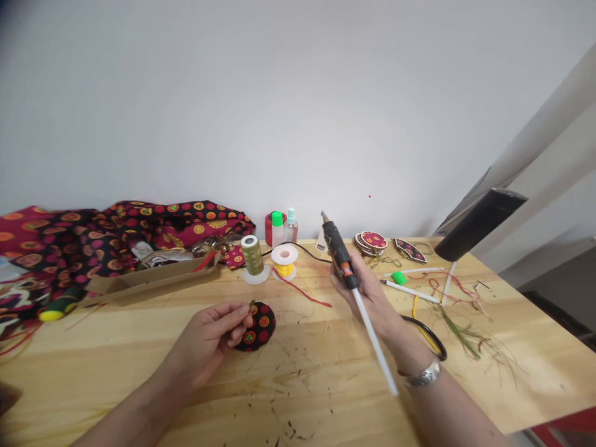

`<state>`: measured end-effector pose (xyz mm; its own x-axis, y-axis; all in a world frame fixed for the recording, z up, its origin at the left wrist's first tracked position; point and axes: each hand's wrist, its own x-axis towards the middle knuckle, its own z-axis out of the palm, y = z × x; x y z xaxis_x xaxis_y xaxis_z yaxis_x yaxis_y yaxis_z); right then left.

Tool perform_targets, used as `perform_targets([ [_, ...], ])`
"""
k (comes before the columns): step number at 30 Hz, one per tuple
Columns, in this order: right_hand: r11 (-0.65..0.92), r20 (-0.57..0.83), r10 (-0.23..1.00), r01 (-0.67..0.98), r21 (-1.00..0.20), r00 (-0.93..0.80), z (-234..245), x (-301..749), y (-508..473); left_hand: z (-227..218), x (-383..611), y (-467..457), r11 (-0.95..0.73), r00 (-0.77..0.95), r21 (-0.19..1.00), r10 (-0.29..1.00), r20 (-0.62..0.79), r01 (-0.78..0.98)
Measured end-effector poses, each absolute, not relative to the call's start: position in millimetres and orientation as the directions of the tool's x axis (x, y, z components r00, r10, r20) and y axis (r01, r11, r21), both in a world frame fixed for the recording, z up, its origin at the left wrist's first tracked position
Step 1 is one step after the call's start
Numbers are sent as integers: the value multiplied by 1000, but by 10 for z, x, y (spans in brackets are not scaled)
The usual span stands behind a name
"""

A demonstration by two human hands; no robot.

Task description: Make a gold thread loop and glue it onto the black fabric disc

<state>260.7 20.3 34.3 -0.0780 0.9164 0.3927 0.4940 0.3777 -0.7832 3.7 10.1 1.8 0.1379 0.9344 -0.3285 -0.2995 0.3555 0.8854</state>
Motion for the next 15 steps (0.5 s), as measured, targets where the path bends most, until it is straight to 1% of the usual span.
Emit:
perform_targets([
  [1,331,373,928,467,-820,-3,326,2513,195,16,37,102,355,132,885,935,-330,-301],
  [3,284,329,944,446,-849,26,314,2340,170,13,32,104,355,118,881,935,-335,-312],
  [5,325,318,943,448,-833,-94,308,2206,136,11,26,107,356,110,875,934,-339,-327],
  [8,462,366,882,395,-794,-296,243,2091,85,9,19,116,358,107,871,934,-342,-336],
  [11,542,430,833,356,-761,-349,114,2059,46,2,15,123,366,115,868,931,-347,-335],
  [15,579,445,809,387,-718,-384,15,2076,11,-15,18,124,356,85,872,934,-348,-335],
])
